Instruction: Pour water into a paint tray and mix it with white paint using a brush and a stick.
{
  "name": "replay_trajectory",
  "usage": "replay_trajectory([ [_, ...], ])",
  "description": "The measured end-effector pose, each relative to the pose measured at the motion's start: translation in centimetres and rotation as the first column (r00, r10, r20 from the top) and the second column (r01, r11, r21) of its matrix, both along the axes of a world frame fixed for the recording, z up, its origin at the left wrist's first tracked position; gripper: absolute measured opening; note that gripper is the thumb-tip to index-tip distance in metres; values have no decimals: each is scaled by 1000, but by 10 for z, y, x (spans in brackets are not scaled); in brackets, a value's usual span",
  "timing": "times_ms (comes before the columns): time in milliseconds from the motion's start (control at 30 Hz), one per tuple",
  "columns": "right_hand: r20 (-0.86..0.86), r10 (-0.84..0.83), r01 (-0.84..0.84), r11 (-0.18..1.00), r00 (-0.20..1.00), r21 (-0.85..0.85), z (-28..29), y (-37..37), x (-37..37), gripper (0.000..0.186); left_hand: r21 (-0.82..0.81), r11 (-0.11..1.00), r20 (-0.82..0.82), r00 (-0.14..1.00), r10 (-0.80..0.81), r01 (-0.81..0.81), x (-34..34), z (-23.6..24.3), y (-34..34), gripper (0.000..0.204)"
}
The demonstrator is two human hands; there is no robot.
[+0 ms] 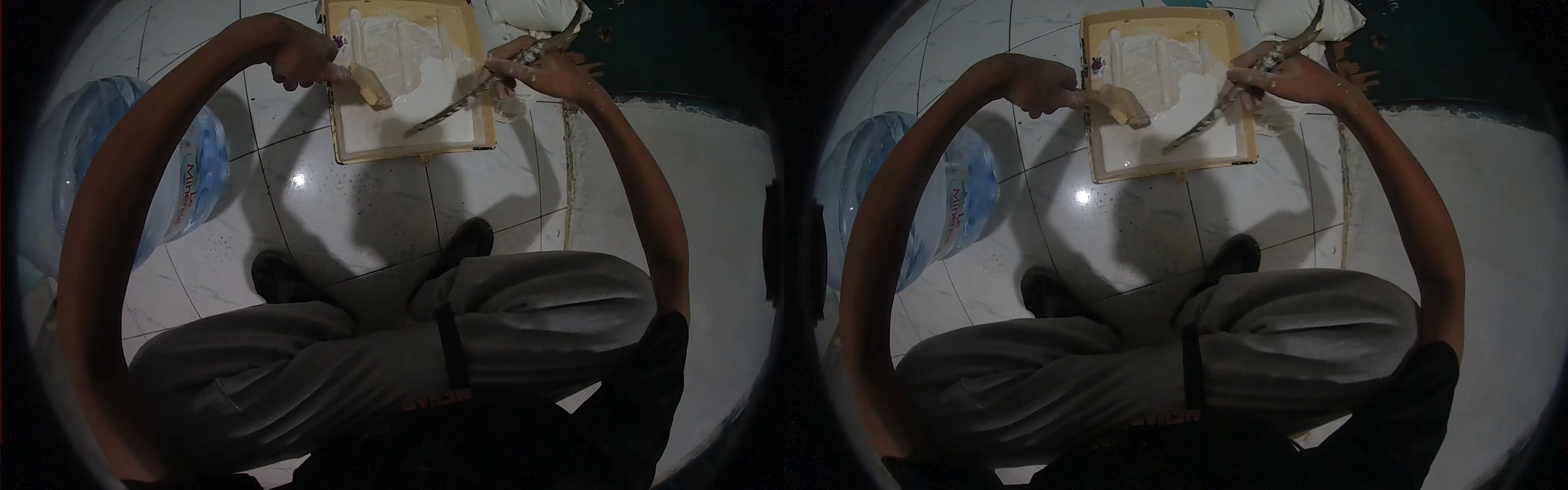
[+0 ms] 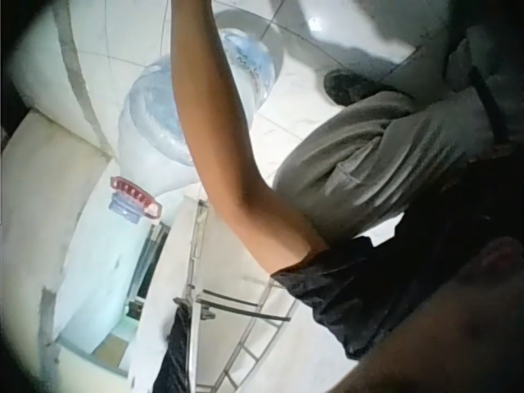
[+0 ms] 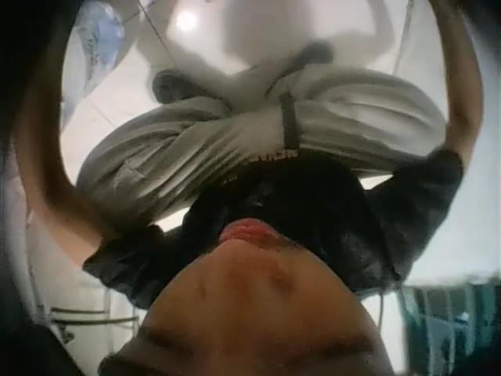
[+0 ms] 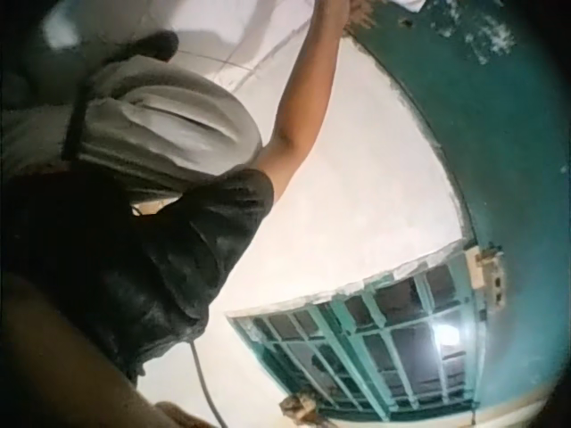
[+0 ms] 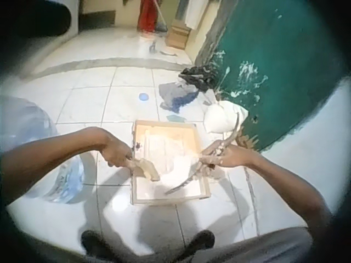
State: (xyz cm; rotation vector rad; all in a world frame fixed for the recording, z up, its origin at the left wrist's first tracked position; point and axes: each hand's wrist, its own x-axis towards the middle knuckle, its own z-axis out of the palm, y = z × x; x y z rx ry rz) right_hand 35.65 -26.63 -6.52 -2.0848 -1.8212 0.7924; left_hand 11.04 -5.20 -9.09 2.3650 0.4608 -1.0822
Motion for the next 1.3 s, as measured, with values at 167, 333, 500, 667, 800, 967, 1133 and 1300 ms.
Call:
replay_trajectory([
  [167,-75,-67,49,973,995,-226,9,-3,25,37,-32,999,24,999,21,-21,5,1,1,58],
  [333,-13,-80,77,985,997,-157,-9,-14,62,33,22,997,4,998,-69,69,6,4,-3,58],
  [500,-125,-62,45,990,990,-136,3,-9,23,35,-35,998,-4,999,-45,45,-6,-6,4,59],
  [667,-148,-57,34,988,987,-150,17,-18,44,31,43,996,-41,996,-74,76,0,5,-4,58],
  [800,159,5,42,955,987,-294,51,-7,4,41,17,994,-30,993,-111,112,1,-2,0,60],
  [967,177,253,-225,961,951,-160,51,8,-23,44,104,989,-48,994,-97,101,4,3,-3,62],
  [1133,229,456,-445,890,860,-99,23,20,-34,38,103,986,-48,991,-126,130,6,5,-6,63],
  [1300,44,245,-234,958,969,-166,26,41,-42,40,70,993,-44,994,-96,98,-5,4,-4,61],
])
